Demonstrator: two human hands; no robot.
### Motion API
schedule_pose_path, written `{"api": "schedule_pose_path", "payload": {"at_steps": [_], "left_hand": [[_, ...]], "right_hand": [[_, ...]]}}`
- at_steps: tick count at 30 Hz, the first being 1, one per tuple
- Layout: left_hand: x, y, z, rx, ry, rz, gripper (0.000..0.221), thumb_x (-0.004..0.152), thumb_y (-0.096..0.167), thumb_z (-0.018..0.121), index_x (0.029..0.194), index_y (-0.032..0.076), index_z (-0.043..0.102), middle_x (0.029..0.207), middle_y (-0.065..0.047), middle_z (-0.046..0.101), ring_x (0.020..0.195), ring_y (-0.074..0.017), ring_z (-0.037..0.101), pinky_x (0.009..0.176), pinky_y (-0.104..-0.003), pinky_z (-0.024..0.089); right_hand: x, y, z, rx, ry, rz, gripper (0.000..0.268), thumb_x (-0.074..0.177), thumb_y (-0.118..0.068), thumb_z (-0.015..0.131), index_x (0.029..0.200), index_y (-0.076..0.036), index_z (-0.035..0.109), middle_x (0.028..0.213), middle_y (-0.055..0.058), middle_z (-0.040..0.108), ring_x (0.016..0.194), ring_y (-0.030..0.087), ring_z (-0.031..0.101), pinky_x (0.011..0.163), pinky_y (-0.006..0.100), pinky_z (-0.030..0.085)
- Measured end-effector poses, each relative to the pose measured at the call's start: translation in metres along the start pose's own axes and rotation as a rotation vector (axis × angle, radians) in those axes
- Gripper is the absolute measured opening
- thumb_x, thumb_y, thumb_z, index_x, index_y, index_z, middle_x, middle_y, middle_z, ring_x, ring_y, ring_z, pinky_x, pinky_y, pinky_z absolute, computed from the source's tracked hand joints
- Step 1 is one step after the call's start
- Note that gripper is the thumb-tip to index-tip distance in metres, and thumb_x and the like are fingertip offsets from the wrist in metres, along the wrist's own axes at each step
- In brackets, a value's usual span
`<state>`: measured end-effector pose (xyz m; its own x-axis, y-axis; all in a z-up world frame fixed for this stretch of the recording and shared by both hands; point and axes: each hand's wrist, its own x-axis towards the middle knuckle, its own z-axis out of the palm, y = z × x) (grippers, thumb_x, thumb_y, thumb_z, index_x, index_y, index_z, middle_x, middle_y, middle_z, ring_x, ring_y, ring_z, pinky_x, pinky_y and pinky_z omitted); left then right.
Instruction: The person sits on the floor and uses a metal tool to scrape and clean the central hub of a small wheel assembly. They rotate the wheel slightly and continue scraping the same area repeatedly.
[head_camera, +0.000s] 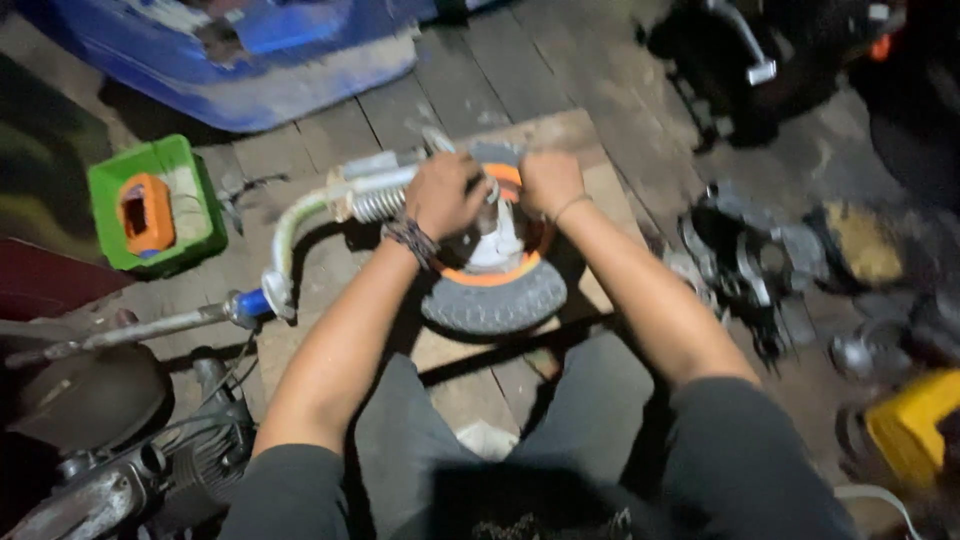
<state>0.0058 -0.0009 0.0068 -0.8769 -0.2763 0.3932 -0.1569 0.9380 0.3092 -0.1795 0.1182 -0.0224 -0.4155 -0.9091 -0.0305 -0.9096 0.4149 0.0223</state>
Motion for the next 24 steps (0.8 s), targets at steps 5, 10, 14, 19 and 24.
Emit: {"api": "schedule_pose_path", "payload": {"at_steps": [5,10,14,19,24], "left_hand": [[0.001,-0.002,0.005,0.007,0.029,0.018,0.023,0.092,0.034,0.068,0.091,0.012,0.076,0.088,-0.008,0.069,0.089,-0.0303,0.07,0.08,-0.041,0.056],[0.001,-0.007,0.01,-0.019,0.05,-0.013,0.023,0.091,0.035,0.069,0.091,0.013,0.075,0.087,-0.007,0.067,0.091,-0.0308,0.069,0.081,-0.041,0.056],[0.001,-0.008,0.016,-0.042,0.06,0.012,0.023,0.092,0.035,0.067,0.09,0.014,0.074,0.084,-0.006,0.066,0.088,-0.0302,0.069,0.079,-0.04,0.055],[-0.001,-0.01,0.018,-0.029,0.084,0.002,0.022,0.091,0.035,0.069,0.088,0.015,0.074,0.083,-0.005,0.065,0.086,-0.0296,0.069,0.078,-0.04,0.055],[-0.002,-0.01,0.017,-0.053,0.084,0.007,0.023,0.093,0.037,0.068,0.089,0.015,0.074,0.084,-0.005,0.065,0.088,-0.0295,0.068,0.078,-0.04,0.055]], "right_hand": [[0.007,-0.003,0.038,-0.086,-0.066,-0.045,0.021,0.077,-0.022,0.067,0.086,-0.009,0.08,0.083,0.013,0.078,0.086,0.037,0.077,0.076,0.05,0.061],[-0.008,-0.002,-0.021,-0.061,-0.076,-0.068,0.02,0.076,-0.018,0.071,0.088,-0.005,0.081,0.085,0.017,0.078,0.089,0.041,0.076,0.077,0.05,0.061],[-0.018,-0.006,-0.019,0.025,-0.261,-0.045,0.027,0.075,-0.022,0.075,0.095,-0.005,0.08,0.094,0.021,0.078,0.097,0.045,0.075,0.083,0.055,0.06],[-0.012,0.005,-0.009,0.094,-0.304,-0.106,0.031,0.077,-0.028,0.077,0.103,-0.011,0.08,0.1,0.021,0.079,0.103,0.044,0.074,0.088,0.055,0.06],[-0.013,0.022,-0.006,-0.09,-0.116,-0.125,0.023,0.086,-0.037,0.069,0.098,-0.021,0.081,0.09,0.015,0.079,0.093,0.036,0.077,0.083,0.049,0.061]]}}
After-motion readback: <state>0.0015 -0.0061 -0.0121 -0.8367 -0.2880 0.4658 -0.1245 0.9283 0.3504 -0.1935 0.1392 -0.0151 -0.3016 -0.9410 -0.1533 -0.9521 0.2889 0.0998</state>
